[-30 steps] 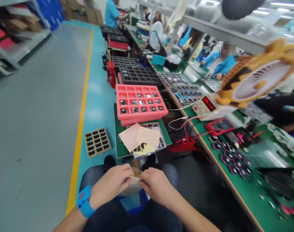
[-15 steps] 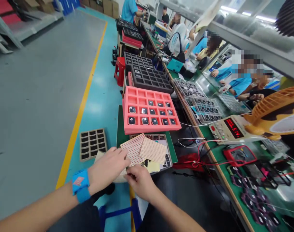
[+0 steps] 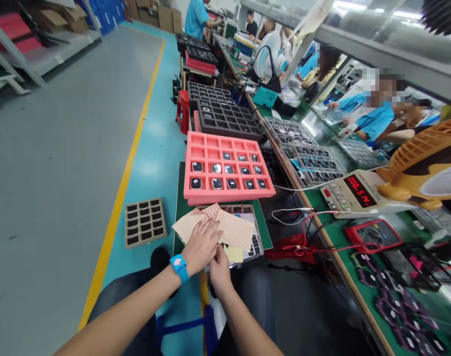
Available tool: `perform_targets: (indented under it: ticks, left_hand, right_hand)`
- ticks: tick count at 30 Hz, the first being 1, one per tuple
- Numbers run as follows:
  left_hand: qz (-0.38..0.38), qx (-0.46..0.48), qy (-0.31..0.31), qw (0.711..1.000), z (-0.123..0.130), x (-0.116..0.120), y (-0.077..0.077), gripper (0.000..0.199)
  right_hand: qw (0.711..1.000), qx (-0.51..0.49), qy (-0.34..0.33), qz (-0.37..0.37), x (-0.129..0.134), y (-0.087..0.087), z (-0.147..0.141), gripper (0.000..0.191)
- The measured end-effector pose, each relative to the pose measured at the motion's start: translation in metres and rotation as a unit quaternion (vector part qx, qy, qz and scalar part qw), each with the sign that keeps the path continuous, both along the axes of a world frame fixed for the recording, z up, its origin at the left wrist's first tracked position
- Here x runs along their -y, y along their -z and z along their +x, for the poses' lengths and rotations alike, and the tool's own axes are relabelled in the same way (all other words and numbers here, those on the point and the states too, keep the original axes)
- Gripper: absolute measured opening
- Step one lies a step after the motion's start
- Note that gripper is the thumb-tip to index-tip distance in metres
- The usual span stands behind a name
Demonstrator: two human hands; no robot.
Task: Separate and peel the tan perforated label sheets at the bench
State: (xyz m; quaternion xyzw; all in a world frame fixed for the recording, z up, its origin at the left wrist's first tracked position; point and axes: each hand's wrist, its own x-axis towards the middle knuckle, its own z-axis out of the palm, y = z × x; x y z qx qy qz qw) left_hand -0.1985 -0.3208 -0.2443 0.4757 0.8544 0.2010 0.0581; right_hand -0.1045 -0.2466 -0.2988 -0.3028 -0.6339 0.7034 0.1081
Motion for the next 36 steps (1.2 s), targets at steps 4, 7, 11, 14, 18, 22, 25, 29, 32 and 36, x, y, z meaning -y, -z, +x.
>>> perform_targets:
  ticks: [4, 7, 11, 14, 18, 22, 25, 29, 32, 36]
  left_hand:
    - [0.012, 0.055, -0.145, 0.988, 0.028, 0.019, 0.014, 0.053]
    - [0.019, 0.095, -0.210, 0.973, 0.042, 0.034, 0.029, 0.053]
    - [0.045, 0.139, -0.192, 0.971, 0.044, 0.045, 0.042, 0.055]
    - [0.065, 0.163, -0.161, 0.971, 0.042, 0.045, 0.043, 0.067]
    - [0.090, 0.192, -0.133, 0.968, 0.042, 0.041, 0.040, 0.074]
    - [0.125, 0.204, -0.149, 0.960, 0.043, 0.039, 0.040, 0.062]
    - [0.149, 0.206, -0.170, 0.952, 0.045, 0.039, 0.044, 0.057]
    - [0.171, 0.206, -0.189, 0.945, 0.047, 0.040, 0.051, 0.053]
    - [0.179, 0.208, -0.182, 0.944, 0.049, 0.043, 0.057, 0.056]
    - [0.189, 0.202, -0.173, 0.945, 0.051, 0.045, 0.068, 0.064]
  right_hand:
    - [0.997, 0.003, 0.021, -0.069, 0.006, 0.005, 0.008, 0.066]
    - [0.995, 0.003, 0.031, -0.093, 0.010, 0.006, 0.013, 0.081]
    - [0.995, 0.015, 0.024, -0.091, 0.011, 0.006, 0.021, 0.082]
    - [0.996, 0.022, 0.012, -0.081, 0.011, 0.002, 0.024, 0.082]
    - [0.998, 0.027, -0.001, -0.065, 0.008, -0.007, 0.024, 0.085]
    - [0.997, 0.030, -0.025, -0.070, 0.005, -0.017, 0.020, 0.090]
    - [0.996, 0.028, -0.031, -0.075, 0.003, -0.021, 0.018, 0.094]
    - [0.996, 0.018, -0.031, -0.086, 0.005, -0.020, 0.018, 0.096]
    - [0.996, 0.027, -0.040, -0.081, 0.006, -0.015, 0.021, 0.100]
    - [0.996, 0.042, -0.039, -0.065, 0.008, -0.009, 0.024, 0.100]
